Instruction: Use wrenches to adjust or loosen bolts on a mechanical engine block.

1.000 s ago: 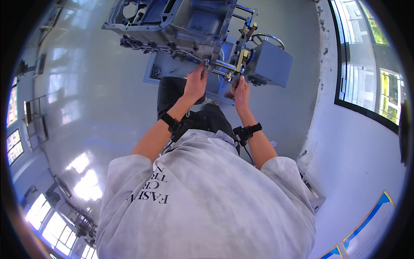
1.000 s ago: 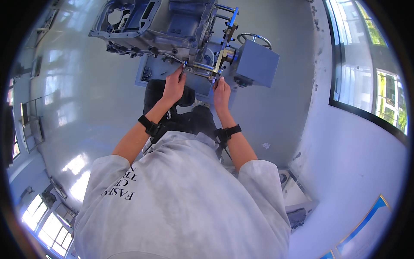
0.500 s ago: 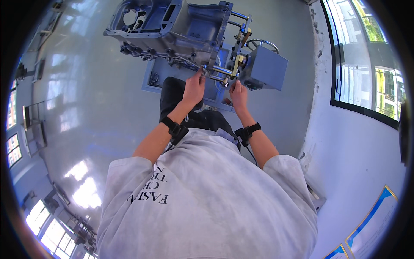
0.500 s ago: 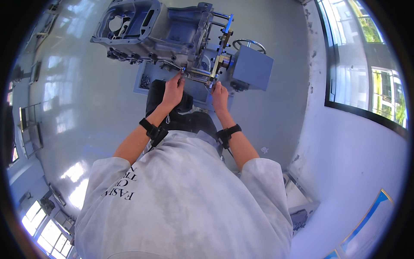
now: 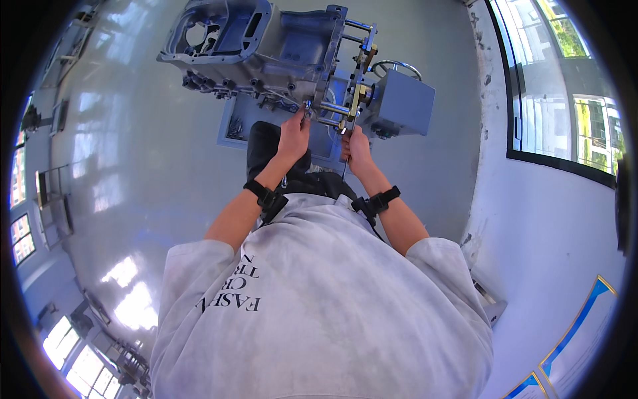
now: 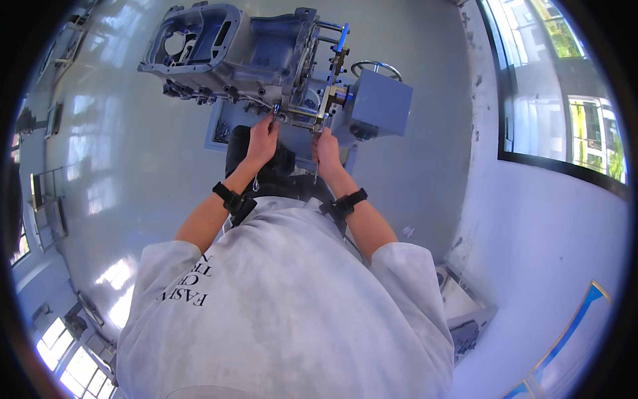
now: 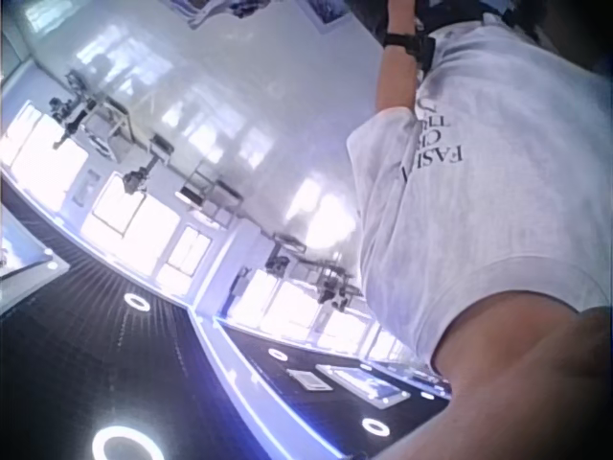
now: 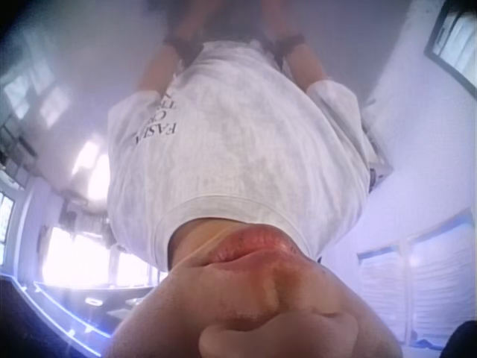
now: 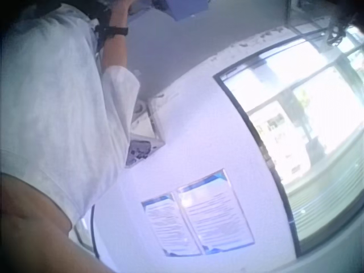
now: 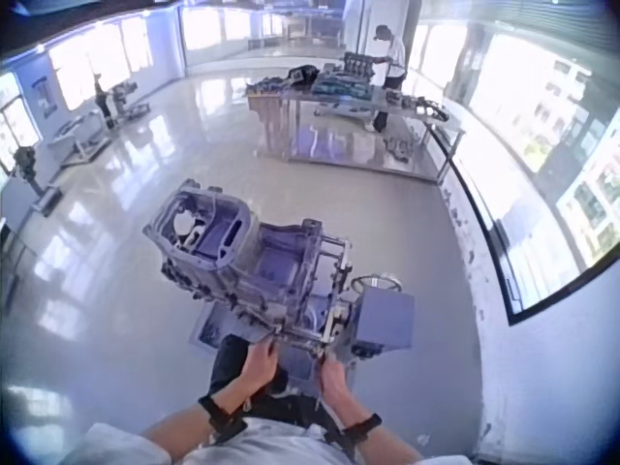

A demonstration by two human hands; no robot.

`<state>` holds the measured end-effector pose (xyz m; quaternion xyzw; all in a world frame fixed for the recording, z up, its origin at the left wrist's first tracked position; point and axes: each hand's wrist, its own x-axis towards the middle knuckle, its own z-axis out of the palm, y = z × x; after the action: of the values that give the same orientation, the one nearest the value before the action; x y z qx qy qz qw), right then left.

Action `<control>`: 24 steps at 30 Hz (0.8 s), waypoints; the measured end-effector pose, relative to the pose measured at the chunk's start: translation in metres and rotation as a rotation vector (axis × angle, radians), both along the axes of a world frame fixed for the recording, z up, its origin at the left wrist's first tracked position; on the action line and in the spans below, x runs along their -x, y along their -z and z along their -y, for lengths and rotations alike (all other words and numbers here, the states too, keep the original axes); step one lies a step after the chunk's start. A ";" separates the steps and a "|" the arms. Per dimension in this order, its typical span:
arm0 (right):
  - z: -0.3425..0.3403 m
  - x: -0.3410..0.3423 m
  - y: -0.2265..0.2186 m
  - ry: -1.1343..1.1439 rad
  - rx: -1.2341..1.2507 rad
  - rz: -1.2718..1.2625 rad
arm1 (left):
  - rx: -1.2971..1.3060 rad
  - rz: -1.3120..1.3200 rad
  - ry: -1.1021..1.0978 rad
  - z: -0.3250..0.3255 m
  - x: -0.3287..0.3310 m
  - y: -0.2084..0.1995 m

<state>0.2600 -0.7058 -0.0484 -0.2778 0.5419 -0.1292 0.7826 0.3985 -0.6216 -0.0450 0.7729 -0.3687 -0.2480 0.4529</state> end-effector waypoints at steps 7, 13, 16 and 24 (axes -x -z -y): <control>0.010 0.017 -0.019 -0.045 -0.377 0.236 | 0.075 0.051 -0.026 0.001 0.003 0.004; 0.015 0.018 -0.036 0.040 -0.547 0.337 | 0.002 0.016 -0.039 0.000 0.005 -0.002; 0.022 0.019 -0.037 0.109 -0.761 0.450 | -0.019 0.001 -0.050 0.001 0.006 -0.003; 0.021 0.022 -0.039 0.083 -0.765 0.500 | 0.024 -0.008 -0.064 0.003 0.007 -0.002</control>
<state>0.2382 -0.7272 -0.0092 0.0925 0.3560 -0.0140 0.9298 0.3918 -0.6243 -0.0428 0.7777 -0.3450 -0.2323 0.4714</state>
